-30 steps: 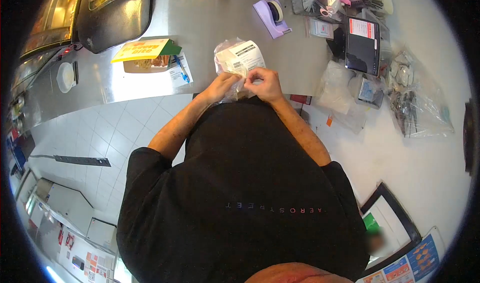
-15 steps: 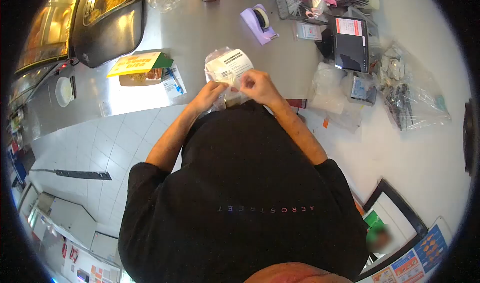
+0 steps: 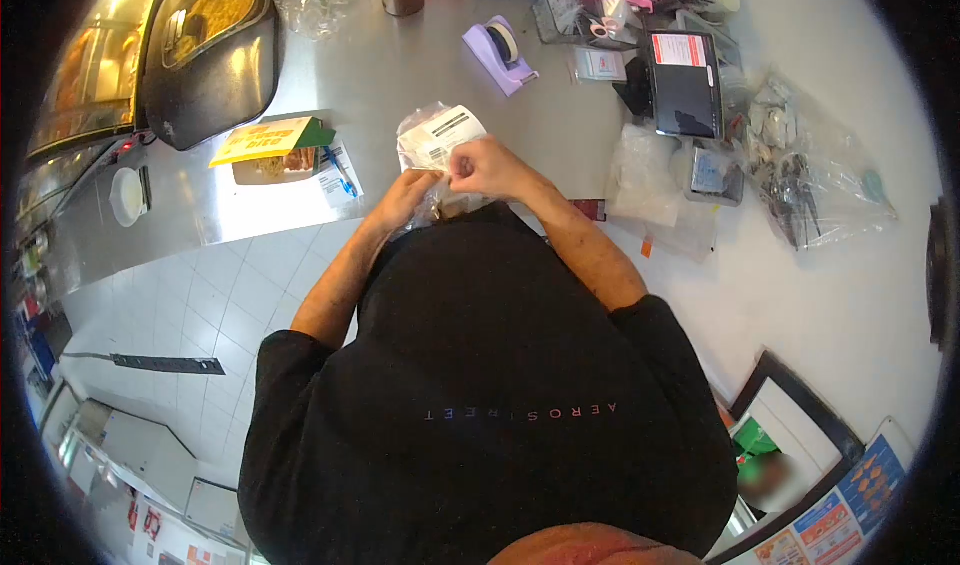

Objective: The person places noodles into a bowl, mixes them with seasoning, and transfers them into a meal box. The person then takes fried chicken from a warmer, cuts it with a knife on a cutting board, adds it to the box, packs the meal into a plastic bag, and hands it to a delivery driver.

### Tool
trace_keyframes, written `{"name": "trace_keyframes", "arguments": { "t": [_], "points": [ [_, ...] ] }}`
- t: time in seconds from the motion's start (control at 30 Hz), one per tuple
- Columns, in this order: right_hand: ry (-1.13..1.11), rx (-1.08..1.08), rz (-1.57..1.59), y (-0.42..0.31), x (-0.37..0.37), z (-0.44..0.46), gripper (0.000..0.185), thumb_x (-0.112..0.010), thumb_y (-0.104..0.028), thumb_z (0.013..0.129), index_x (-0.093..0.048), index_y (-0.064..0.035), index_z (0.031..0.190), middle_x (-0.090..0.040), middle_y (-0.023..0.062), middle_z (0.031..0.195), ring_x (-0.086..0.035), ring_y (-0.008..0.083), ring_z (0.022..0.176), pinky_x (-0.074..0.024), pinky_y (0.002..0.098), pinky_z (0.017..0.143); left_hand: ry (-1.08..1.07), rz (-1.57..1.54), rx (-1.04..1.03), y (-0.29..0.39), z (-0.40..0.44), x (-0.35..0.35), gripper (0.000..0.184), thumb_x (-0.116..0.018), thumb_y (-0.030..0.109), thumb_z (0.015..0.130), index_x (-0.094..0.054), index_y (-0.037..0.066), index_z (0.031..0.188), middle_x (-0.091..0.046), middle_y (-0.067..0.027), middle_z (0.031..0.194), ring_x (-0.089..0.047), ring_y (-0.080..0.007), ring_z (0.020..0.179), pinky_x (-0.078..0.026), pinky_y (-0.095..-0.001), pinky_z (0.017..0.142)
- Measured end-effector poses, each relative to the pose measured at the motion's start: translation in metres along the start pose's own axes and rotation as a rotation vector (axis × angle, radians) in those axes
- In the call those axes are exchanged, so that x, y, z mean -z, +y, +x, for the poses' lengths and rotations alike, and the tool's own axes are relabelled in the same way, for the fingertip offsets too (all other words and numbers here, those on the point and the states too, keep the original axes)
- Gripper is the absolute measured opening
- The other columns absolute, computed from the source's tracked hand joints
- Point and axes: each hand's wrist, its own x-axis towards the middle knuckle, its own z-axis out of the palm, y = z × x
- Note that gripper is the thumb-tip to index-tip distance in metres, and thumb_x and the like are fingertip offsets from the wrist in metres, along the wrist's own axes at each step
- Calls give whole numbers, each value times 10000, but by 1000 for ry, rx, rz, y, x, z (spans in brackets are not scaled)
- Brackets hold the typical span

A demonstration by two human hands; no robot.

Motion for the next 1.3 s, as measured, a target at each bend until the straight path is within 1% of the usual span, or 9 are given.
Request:
{"name": "trace_keyframes", "arguments": {
  "t": [0.17,0.37,0.57,0.7,0.8,0.83,1.03,1.17,1.3],
  "points": [
    [169,-99,-21,-4,-10,-15,159,-688,-147,706,-623,-4,732,-632,148,663,-630,256,608,-491,366,587,45,126,56,-6,5,-3,355,-473,257,977,-657,-46,1002,-651,-72,825,-553,-91,750,-453,-256,645],
    [127,150,-497,-6,-10,-6,173,-616,-163,772,-595,0,718,-630,202,704,-609,400,663,-482,467,624,65,163,26,-8,7,2,374,-470,268,977,-671,-43,1028,-656,-72,835,-545,-94,719,-446,-256,644],
    [518,-301,274,34,-37,-27,170,-623,-149,827,-628,20,816,-616,92,674,-590,178,577,-475,336,561,18,17,-63,5,1,-7,393,-474,289,956,-671,-37,1049,-672,-89,872,-581,-137,748,-481,-287,684],
    [464,-69,381,32,-9,-45,152,-577,-105,895,-622,15,814,-576,5,646,-542,84,586,-436,248,529,106,417,115,35,-11,-8,415,-545,340,902,-679,-43,989,-687,-137,825,-631,-208,767,-492,-346,708],
    [533,-81,282,57,21,-58,151,-587,-115,888,-623,15,820,-593,41,648,-554,108,580,-447,264,533,281,943,-341,55,-29,-6,438,-594,380,858,-671,-48,905,-677,-203,786,-662,-306,765,-496,-389,711],
    [597,-125,85,76,33,-62,182,-592,-152,890,-637,15,832,-613,80,665,-582,149,599,-468,297,558,317,877,-237,71,-36,-13,420,-579,353,880,-646,-57,821,-636,-240,715,-656,-364,736,-488,-431,671],
    [561,-683,-552,184,60,-69,352,-551,-309,922,-666,23,905,-668,160,783,-637,237,667,-504,348,624,469,915,25,103,-54,-14,505,-514,373,942,-614,-71,725,-562,-228,570,-600,-325,548,-458,-431,578],
    [484,-750,-631,52,78,-59,501,-461,-460,935,-665,-7,992,-676,203,932,-642,412,894,-509,456,792,542,621,33,90,-66,-9,591,-482,411,975,-581,-49,619,-514,-109,470,-515,-168,445,-400,-339,458],
    [375,231,136,-19,21,-47,277,-665,-262,843,-646,-73,1044,-637,132,1065,-549,348,1103,-461,432,904,682,286,14,65,-77,-17,585,-470,409,990,-505,45,533,-427,10,456,-389,-78,410,-295,-272,397]
  ]
}}
